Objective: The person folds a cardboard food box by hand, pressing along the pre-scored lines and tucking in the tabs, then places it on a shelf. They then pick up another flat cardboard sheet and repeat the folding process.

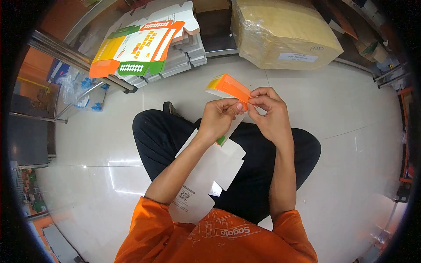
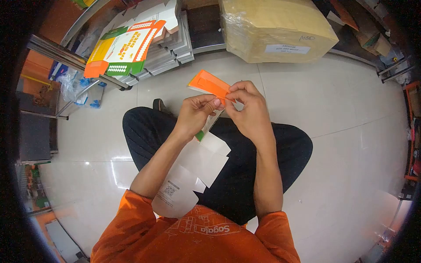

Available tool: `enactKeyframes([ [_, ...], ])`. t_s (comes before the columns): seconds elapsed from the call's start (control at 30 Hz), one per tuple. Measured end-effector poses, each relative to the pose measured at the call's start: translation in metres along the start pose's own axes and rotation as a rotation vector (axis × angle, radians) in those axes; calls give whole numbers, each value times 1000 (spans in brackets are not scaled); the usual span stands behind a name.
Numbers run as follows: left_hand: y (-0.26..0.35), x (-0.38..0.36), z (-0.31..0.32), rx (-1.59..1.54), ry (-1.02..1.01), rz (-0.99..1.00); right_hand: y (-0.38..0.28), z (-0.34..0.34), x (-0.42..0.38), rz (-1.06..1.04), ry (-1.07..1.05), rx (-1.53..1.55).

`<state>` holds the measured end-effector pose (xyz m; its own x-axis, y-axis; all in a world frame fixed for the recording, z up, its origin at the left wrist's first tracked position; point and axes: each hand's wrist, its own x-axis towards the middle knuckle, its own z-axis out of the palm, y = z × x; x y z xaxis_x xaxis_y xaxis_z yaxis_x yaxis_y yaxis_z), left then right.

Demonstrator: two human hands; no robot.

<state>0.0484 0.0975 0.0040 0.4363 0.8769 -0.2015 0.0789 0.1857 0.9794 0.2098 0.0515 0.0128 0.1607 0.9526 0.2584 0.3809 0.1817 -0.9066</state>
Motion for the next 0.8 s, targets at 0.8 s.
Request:
enactKeyframes([
  [0.8,8,-7,5,-327,56,-19,-4,19,3,-142,206,-45],
])
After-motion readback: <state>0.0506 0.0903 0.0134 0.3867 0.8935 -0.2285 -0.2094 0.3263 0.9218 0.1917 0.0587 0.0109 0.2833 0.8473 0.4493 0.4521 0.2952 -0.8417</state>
